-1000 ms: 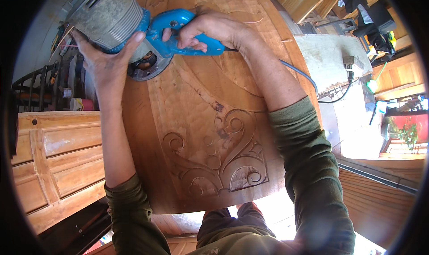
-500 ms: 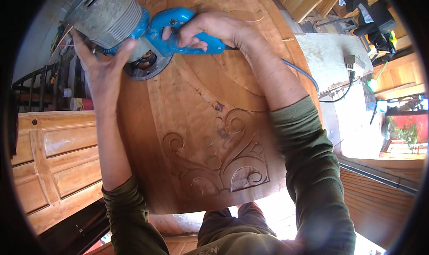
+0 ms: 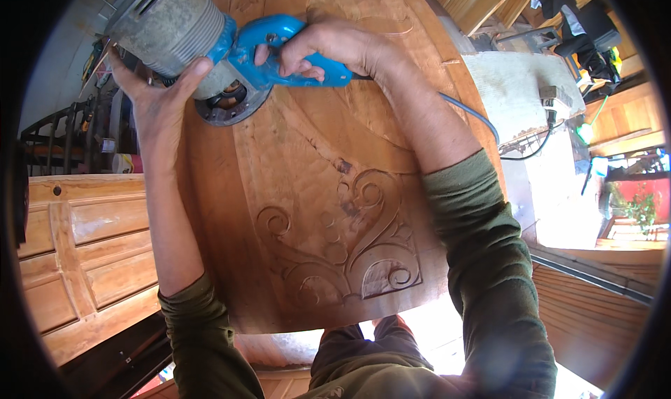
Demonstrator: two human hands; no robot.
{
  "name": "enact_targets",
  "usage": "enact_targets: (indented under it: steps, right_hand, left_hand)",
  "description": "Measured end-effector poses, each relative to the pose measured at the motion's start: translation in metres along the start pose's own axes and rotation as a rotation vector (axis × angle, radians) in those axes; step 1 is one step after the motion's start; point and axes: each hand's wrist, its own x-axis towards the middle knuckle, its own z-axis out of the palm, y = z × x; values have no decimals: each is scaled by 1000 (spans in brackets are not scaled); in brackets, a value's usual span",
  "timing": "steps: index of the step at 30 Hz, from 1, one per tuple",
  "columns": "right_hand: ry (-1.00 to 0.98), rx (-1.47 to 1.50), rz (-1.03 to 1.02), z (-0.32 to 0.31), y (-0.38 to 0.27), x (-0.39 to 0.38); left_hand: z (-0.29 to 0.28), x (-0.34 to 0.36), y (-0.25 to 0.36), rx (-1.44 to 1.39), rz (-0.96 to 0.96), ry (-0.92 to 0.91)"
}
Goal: The person uses a power router to carve intricate patterns into a large wooden panel and then wipes the sawdust off the surface by hand.
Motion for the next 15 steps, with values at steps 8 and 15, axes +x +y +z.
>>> enact_targets:
  steps: [8, 15]
  right_hand:
    - [-62, 26, -3, 1, 4, 0]
    - [-103, 165, 94, 4, -4, 0]
  left_hand:
    - [3, 7, -20, 221, 92, -33]
    - [3, 11, -28, 6, 74, -61]
